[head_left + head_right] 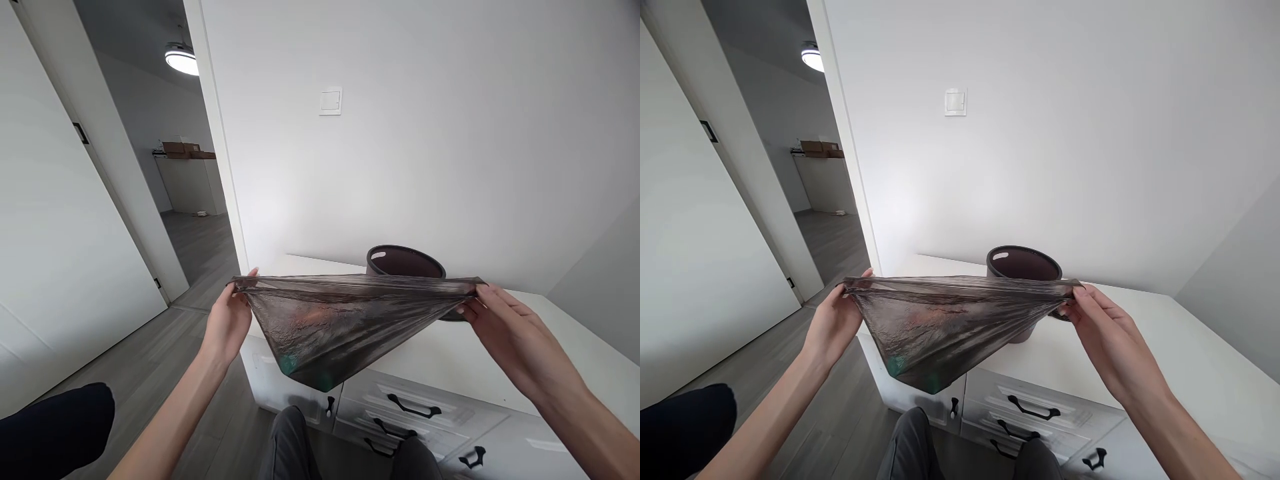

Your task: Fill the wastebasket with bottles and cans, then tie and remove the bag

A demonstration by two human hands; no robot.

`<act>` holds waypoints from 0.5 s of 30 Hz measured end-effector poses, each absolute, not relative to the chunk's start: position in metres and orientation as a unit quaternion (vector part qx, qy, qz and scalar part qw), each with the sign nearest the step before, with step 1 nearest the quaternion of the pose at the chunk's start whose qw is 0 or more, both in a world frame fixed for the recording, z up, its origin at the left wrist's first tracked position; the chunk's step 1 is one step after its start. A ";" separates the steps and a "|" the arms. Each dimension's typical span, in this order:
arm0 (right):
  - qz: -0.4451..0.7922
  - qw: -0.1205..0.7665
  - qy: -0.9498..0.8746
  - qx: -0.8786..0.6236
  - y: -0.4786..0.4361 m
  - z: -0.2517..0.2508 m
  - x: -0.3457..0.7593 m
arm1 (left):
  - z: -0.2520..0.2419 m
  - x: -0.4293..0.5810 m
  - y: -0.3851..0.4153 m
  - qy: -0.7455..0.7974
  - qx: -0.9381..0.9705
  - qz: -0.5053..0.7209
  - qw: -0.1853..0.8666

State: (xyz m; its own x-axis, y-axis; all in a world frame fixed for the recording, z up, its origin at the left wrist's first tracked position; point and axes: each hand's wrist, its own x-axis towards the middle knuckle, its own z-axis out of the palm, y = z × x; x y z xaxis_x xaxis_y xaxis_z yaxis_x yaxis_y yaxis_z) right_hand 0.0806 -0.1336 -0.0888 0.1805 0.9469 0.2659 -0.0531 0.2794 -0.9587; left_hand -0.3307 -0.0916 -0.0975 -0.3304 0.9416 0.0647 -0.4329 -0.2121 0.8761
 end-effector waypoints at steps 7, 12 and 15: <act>0.494 0.713 -0.409 -0.284 -0.145 -0.095 0.061 | -0.093 -0.306 -0.107 0.289 0.290 0.687 0.600; 0.568 0.667 -0.427 -0.225 -0.164 -0.100 0.044 | -0.088 -0.287 -0.133 0.324 0.372 0.607 0.623; 0.602 0.623 -0.460 -0.197 -0.175 -0.095 0.031 | -0.077 -0.278 -0.148 0.362 0.435 0.588 0.578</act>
State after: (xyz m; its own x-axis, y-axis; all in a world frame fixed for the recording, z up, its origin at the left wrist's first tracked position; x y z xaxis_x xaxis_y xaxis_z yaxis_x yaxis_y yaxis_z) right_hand 0.0312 -0.1752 -0.0952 -0.1469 0.9305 0.3355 -0.5683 0.1982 -0.7986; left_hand -0.2776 -0.1477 -0.0774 0.0474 0.9945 0.0933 -0.3655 -0.0697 0.9282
